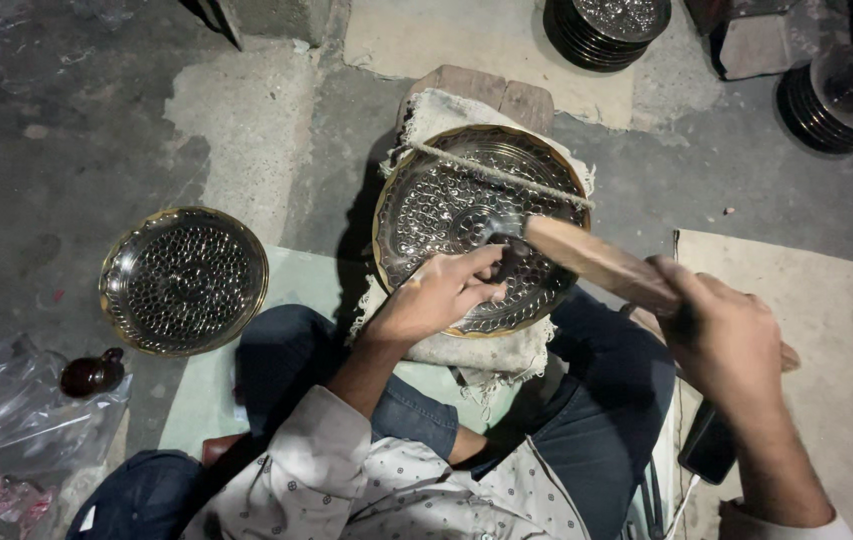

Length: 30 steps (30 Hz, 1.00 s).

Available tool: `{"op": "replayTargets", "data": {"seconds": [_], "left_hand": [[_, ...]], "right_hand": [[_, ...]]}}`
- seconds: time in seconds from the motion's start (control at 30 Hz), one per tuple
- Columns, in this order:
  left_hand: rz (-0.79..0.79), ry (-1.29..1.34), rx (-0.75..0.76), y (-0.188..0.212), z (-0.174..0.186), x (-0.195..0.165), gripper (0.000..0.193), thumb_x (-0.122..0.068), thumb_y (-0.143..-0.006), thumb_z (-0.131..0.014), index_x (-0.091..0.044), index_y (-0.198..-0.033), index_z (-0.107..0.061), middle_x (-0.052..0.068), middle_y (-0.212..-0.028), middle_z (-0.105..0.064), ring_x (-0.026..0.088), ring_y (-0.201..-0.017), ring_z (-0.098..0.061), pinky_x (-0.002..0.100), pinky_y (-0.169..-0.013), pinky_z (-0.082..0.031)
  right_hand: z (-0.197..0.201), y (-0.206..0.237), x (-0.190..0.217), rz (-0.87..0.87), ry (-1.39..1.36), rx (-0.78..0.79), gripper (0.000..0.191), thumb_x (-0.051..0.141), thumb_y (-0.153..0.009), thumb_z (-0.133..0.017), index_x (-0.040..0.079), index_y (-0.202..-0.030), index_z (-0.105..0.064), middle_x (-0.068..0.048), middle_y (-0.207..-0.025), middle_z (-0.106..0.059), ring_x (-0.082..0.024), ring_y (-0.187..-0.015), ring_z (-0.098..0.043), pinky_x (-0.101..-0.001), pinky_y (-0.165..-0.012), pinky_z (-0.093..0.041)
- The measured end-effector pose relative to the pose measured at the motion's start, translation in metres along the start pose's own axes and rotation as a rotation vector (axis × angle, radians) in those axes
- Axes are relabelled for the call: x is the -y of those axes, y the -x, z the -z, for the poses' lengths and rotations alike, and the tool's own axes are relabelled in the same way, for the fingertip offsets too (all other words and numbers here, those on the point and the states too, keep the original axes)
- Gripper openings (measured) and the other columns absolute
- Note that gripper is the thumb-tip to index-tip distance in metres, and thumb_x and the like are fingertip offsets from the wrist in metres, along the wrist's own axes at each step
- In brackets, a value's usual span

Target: The person hammers a metal plate with a chisel and wooden mallet to create a textured pattern. They hold the chisel in the left hand and strike it repeatedly with the mallet in the right hand, working across the surface of the plate.

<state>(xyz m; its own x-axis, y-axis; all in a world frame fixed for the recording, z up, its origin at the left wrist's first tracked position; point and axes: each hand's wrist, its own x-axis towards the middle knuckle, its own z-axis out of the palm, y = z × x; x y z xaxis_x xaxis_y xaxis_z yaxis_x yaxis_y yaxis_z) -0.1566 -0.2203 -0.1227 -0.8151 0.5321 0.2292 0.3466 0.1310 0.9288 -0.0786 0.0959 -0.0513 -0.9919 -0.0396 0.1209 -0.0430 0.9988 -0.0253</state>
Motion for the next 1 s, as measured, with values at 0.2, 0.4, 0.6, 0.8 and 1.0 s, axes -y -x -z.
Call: {"op": "replayTargets", "data": {"seconds": [0.2, 0.4, 0.6, 0.8, 1.0], "left_hand": [[0.057, -0.053, 0.024, -0.006, -0.001, -0.009, 0.043, -0.017, -0.097, -0.07, -0.008, -0.137, -0.058, 0.013, -0.098, -0.077, 0.022, -0.087, -0.079, 0.033, -0.077, -0.06], [0.179, -0.09, -0.364, 0.021, 0.0, -0.006, 0.039, -0.019, -0.1, -0.067, -0.01, -0.135, -0.054, 0.007, -0.101, -0.078, 0.014, -0.09, -0.077, 0.03, -0.077, -0.064], [-0.146, 0.295, -0.809, 0.046, 0.003, 0.009, 0.048, -0.003, -0.103, -0.068, 0.0, -0.143, -0.04, 0.011, -0.115, -0.071, 0.013, -0.104, -0.071, 0.029, -0.095, -0.058], [-0.351, 0.276, -0.685, 0.016, 0.022, 0.0, 0.044, 0.001, -0.107, -0.065, -0.003, -0.144, -0.041, 0.006, -0.109, -0.071, 0.013, -0.1, -0.068, 0.027, -0.091, -0.058], [0.011, 0.213, -0.395, 0.026, -0.001, -0.036, 0.033, -0.002, -0.099, -0.068, -0.002, -0.127, -0.051, 0.011, -0.107, -0.073, 0.018, -0.1, -0.076, 0.03, -0.086, -0.062]], "right_hand": [[0.015, 0.001, 0.01, -0.037, -0.155, 0.046, 0.059, 0.013, -0.082, -0.078, 0.025, -0.138, -0.063, -0.009, -0.105, -0.075, -0.033, -0.09, -0.072, -0.0438, -0.085, -0.057], [0.002, 0.015, 0.018, 0.043, -0.389, -0.07, 0.079, 0.004, -0.066, -0.08, 0.006, -0.141, -0.057, -0.021, -0.12, -0.07, -0.036, -0.106, -0.069, -0.0427, -0.091, -0.054], [-0.047, 0.023, 0.035, -0.171, -0.999, 0.002, 0.058, 0.005, -0.079, -0.081, 0.005, -0.132, -0.056, -0.012, -0.115, -0.074, -0.017, -0.103, -0.071, -0.0316, -0.09, -0.057], [-0.06, 0.055, 0.073, -0.166, -1.11, -0.06, 0.049, 0.005, -0.083, -0.081, 0.002, -0.126, -0.059, -0.009, -0.111, -0.074, -0.015, -0.1, -0.069, -0.0317, -0.09, -0.056], [-0.033, 0.069, 0.065, -0.239, -1.055, -0.015, 0.062, 0.015, -0.079, -0.086, 0.002, -0.131, -0.057, -0.012, -0.114, -0.07, -0.017, -0.102, -0.067, -0.0329, -0.088, -0.055]]}}
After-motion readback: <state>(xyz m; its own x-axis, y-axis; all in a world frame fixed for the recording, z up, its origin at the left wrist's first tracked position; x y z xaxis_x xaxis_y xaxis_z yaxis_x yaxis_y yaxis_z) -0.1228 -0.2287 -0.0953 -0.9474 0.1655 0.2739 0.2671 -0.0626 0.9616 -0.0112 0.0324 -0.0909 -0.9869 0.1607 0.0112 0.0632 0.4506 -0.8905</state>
